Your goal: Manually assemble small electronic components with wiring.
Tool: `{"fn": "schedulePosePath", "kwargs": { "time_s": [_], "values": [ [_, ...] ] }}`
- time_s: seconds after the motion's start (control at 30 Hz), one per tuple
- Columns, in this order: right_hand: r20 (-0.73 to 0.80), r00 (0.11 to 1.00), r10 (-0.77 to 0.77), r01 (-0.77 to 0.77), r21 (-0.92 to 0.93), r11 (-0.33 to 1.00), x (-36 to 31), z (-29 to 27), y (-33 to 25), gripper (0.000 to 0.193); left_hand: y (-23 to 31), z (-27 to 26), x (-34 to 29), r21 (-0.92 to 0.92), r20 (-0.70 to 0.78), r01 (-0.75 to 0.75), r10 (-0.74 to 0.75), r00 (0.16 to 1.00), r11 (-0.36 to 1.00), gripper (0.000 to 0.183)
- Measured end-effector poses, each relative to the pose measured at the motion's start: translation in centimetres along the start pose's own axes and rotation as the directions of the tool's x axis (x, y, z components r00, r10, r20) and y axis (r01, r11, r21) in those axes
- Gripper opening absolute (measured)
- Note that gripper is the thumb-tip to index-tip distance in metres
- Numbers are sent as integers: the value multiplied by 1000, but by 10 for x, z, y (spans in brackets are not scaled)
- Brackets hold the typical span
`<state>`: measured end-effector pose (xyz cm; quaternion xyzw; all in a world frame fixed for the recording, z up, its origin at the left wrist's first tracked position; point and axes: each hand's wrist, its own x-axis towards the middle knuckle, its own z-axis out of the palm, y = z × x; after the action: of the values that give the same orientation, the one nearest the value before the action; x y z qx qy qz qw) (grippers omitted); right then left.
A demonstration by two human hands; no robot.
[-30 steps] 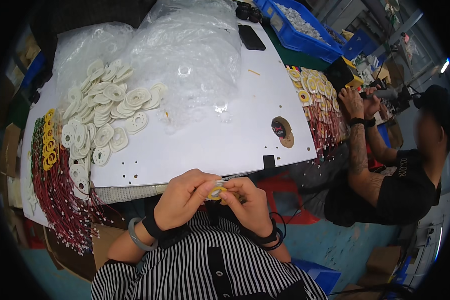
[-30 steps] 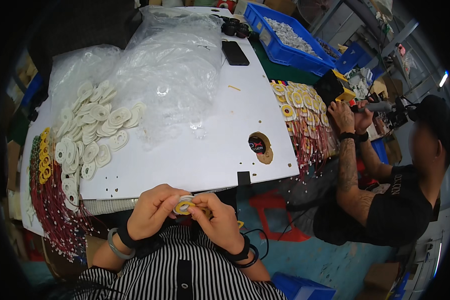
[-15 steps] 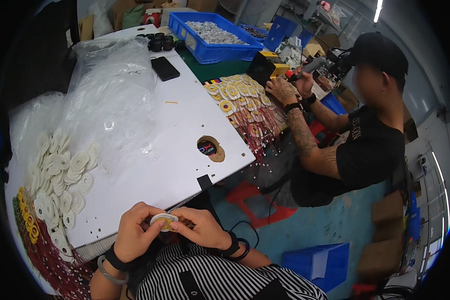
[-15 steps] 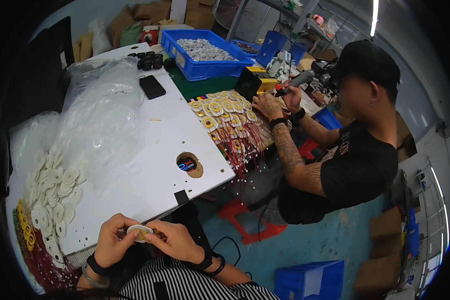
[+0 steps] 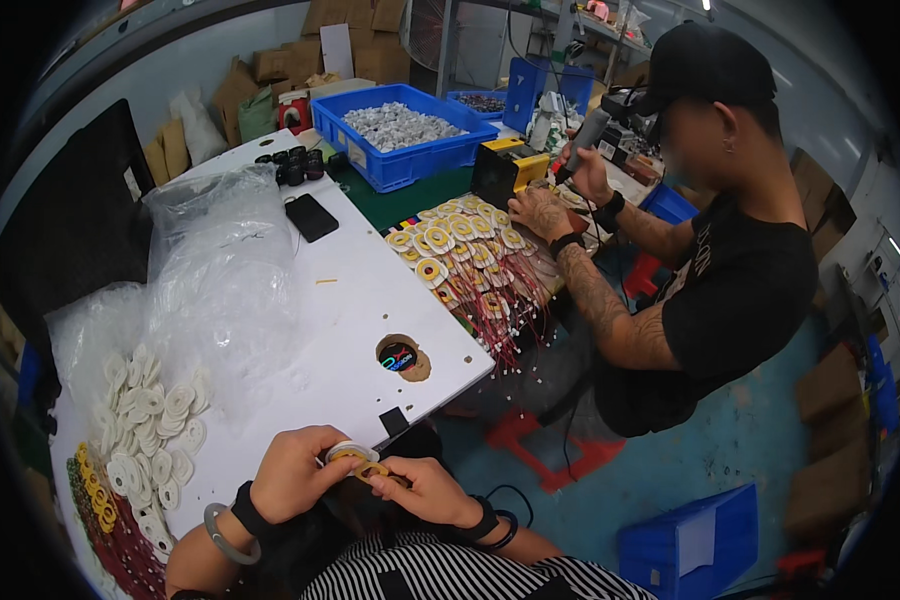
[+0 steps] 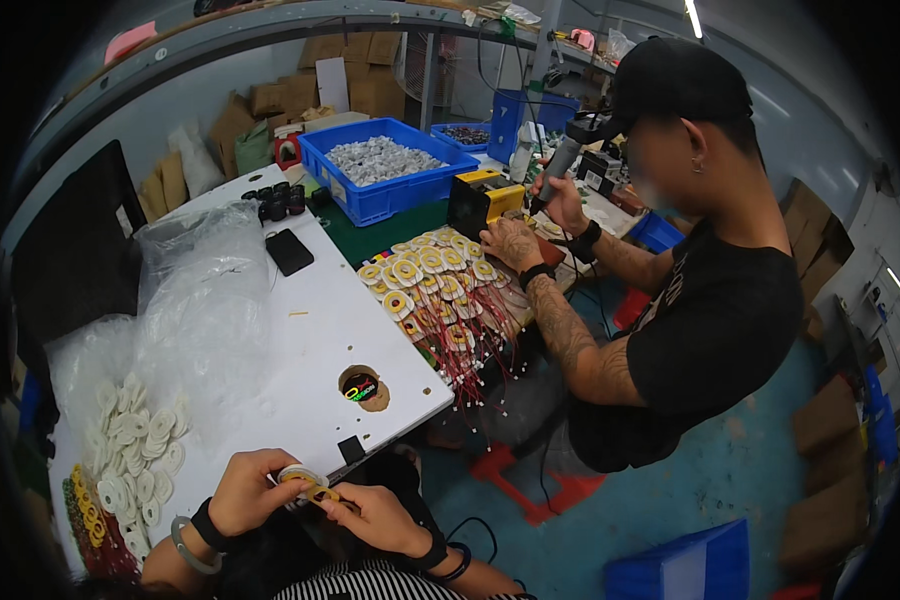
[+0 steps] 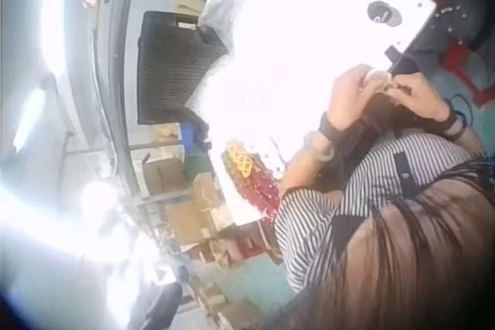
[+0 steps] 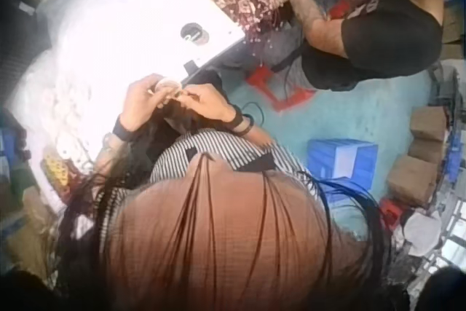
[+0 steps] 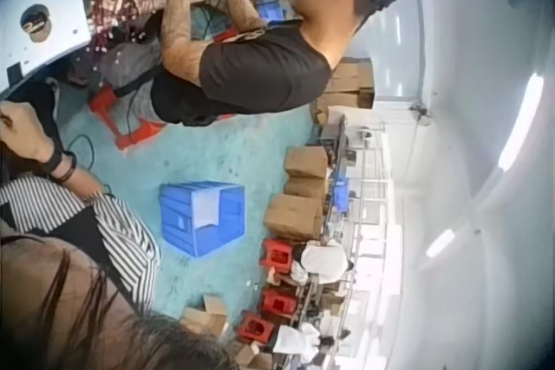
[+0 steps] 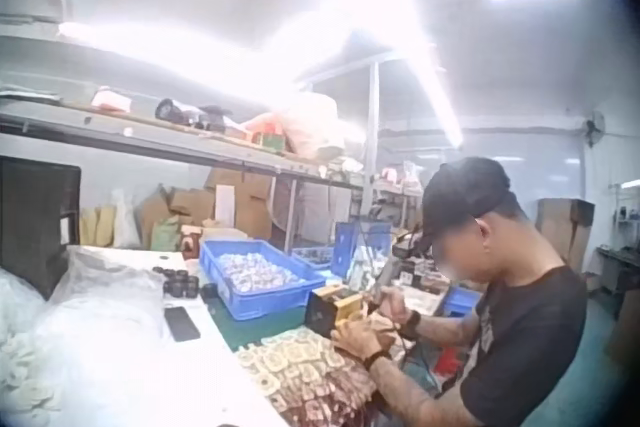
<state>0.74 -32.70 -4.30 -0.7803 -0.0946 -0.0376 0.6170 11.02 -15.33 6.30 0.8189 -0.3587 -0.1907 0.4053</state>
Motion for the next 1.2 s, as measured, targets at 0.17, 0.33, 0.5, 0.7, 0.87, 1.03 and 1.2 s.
{"fn": "schedulePosePath", "kwargs": {
  "time_s": [0.17,0.33,0.5,0.7,0.87,1.03,1.2],
  "values": [
    [-262,959,105,-70,139,988,-5,-12,-3,25,28,18,33,434,-27,-289,333,943,853,15],
    [-432,886,167,-19,327,945,-14,-35,15,26,61,23,68,745,-22,-329,513,858,581,17],
    [-543,835,90,279,558,782,-36,-60,27,30,91,-22,139,154,-53,-392,404,913,907,24],
    [-622,782,-47,431,484,762,-65,-112,57,27,105,-15,258,-171,262,-95,138,955,981,30],
    [-897,443,-4,603,294,741,-68,-145,63,29,93,18,342,-154,262,-45,85,961,987,31],
    [-980,181,-76,600,49,798,-97,-153,58,29,72,37,426,-149,214,17,15,977,989,28],
    [-914,406,11,335,159,929,-106,-142,76,23,37,56,504,-87,65,12,-7,998,996,28]
  ]
}}
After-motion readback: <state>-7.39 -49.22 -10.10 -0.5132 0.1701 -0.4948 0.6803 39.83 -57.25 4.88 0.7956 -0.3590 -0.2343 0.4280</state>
